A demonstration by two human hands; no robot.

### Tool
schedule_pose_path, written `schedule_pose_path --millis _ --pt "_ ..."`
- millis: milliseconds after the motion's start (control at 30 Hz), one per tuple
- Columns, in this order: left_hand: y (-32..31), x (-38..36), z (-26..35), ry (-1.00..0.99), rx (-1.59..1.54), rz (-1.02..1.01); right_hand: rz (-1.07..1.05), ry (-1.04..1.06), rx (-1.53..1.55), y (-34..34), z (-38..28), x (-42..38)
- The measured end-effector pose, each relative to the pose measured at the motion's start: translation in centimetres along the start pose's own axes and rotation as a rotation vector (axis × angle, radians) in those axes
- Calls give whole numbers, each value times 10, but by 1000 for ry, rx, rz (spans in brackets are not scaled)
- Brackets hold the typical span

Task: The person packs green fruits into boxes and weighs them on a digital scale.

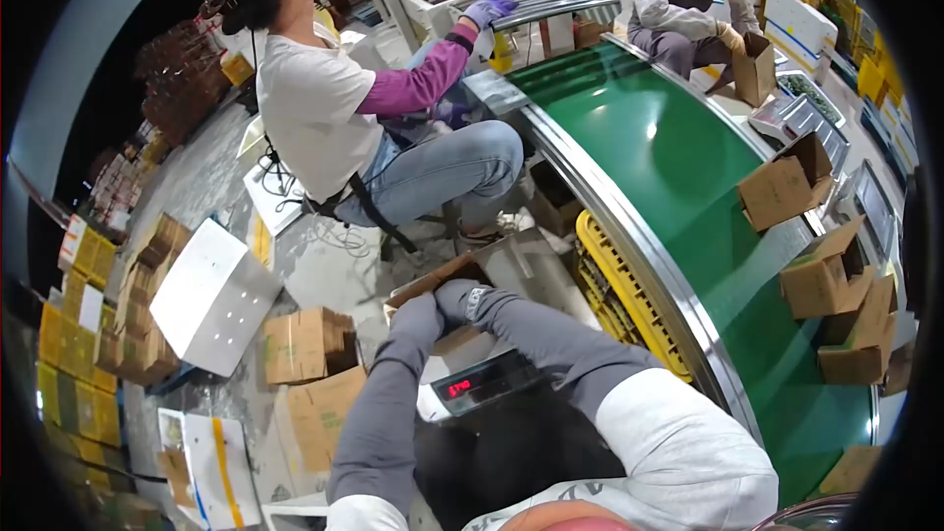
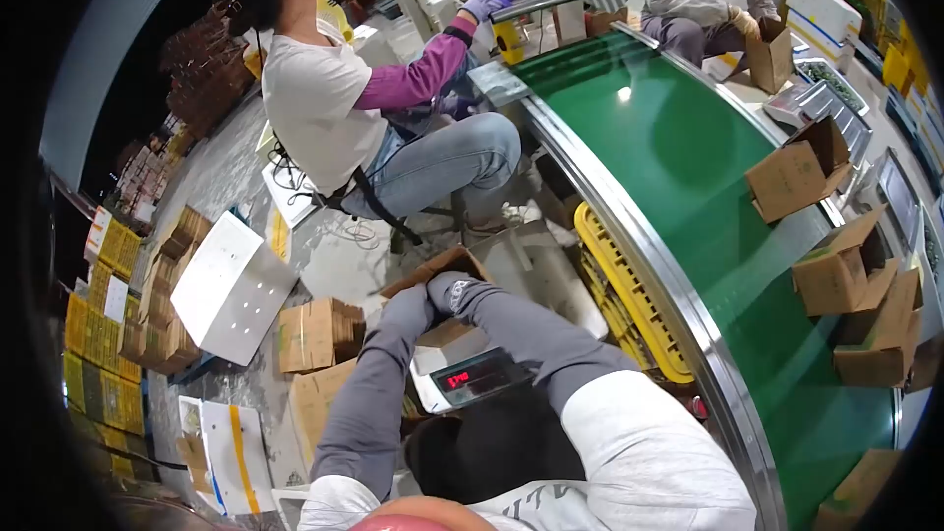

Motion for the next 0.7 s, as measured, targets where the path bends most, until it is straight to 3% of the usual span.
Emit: schedule_pose_path --millis 67,133,167,200,233,267,300,367,433,467,567,600,667,700 --pt "30 -54 15 -164 -153 237 32 40 62 15 -1 -17" --pt "40 -74 -28 -395 -313 736 163 163 170 71 -10 -62" --pt "32 -89 -61 -465 -390 974 778 175 420 125 16 -118" --pt "18 -81 -88 -386 -661 944 711 -46 543 132 38 -135" --pt "3 -75 -110 -302 -932 915 767 -129 660 129 60 -145" --pt "-20 -56 -117 -308 -1561 595 607 -190 856 103 87 -132" --pt "-40 -43 -125 -211 -1590 412 514 -143 840 90 94 -127" --pt "-62 -7 -113 -376 -1493 295 14 -175 1110 40 90 -102" --pt "-62 6 -88 -327 -1206 426 238 -143 803 17 90 -78" --pt "-83 32 -97 -75 -1331 321 150 -97 869 4 81 -65" --pt "-63 24 -78 -182 -1526 165 -137 -227 626 -6 89 -43" --pt "-69 29 -84 -128 -1516 162 -119 -235 721 -1 86 -51" --pt "-74 28 -98 -646 -1031 435 -52 -257 770 8 89 -63" --pt "-92 34 -104 -610 -1125 421 -11 -271 796 11 94 -71"
Point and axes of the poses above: each hand's wrist, its own x-axis towards the middle knuckle, its own y-axis out of the back of the hand, z = x × y, the point moved 7 cm from there along x, towards the middle knuckle, and after that the axes turned 8 degrees about -x, right-handed, at the moved point
